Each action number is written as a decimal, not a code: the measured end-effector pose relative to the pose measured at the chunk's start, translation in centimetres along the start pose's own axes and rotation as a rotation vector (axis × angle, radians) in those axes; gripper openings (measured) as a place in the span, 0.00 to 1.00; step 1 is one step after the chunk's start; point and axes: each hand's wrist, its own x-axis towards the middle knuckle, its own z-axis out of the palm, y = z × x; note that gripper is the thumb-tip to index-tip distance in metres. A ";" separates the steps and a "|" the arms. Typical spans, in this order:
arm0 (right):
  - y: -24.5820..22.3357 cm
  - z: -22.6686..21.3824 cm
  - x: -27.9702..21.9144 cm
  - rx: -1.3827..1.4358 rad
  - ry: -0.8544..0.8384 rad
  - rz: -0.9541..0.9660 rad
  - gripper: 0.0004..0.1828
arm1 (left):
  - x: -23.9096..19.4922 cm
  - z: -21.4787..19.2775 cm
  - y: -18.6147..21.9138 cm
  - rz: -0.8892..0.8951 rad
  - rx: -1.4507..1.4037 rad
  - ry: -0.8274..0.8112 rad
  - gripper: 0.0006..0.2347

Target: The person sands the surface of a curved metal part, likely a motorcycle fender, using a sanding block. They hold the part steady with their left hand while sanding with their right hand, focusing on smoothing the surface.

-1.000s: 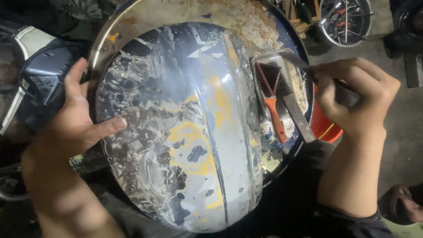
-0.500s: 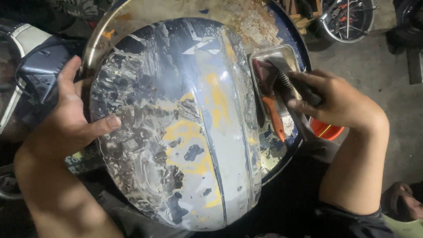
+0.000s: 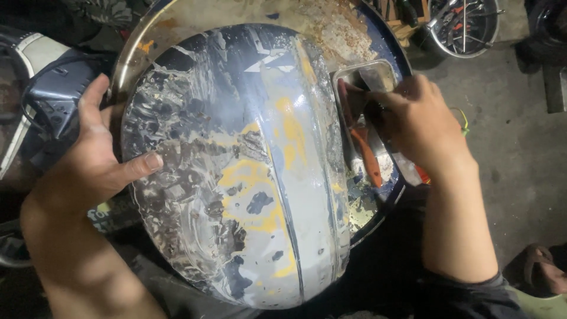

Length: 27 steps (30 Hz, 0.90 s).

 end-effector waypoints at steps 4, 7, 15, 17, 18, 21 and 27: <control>-0.6 3.1 1.1 -0.032 -0.027 -0.129 0.25 | 0.1 -0.1 -0.6 0.053 -0.005 0.001 0.52; -2.8 2.9 2.0 0.002 -0.181 0.055 0.23 | 0.0 -0.1 -0.2 0.039 -0.013 -0.018 0.53; -4.5 -0.5 1.5 0.335 -0.045 0.334 0.14 | -0.1 0.2 -0.6 0.094 -0.023 0.018 0.50; -4.3 -0.6 1.1 0.446 0.032 0.387 0.12 | -0.1 0.2 -0.1 0.071 -0.039 0.020 0.51; -4.0 0.0 1.0 0.496 0.294 0.131 0.08 | -0.1 0.2 0.0 0.087 -0.051 -0.003 0.50; -5.6 0.5 0.7 0.444 0.601 -0.250 0.14 | 0.4 0.0 -0.7 0.124 -0.054 -0.030 0.50; -11.3 -0.7 0.0 0.165 0.572 -0.454 0.16 | 0.9 -0.1 -2.0 0.162 -0.086 -0.070 0.51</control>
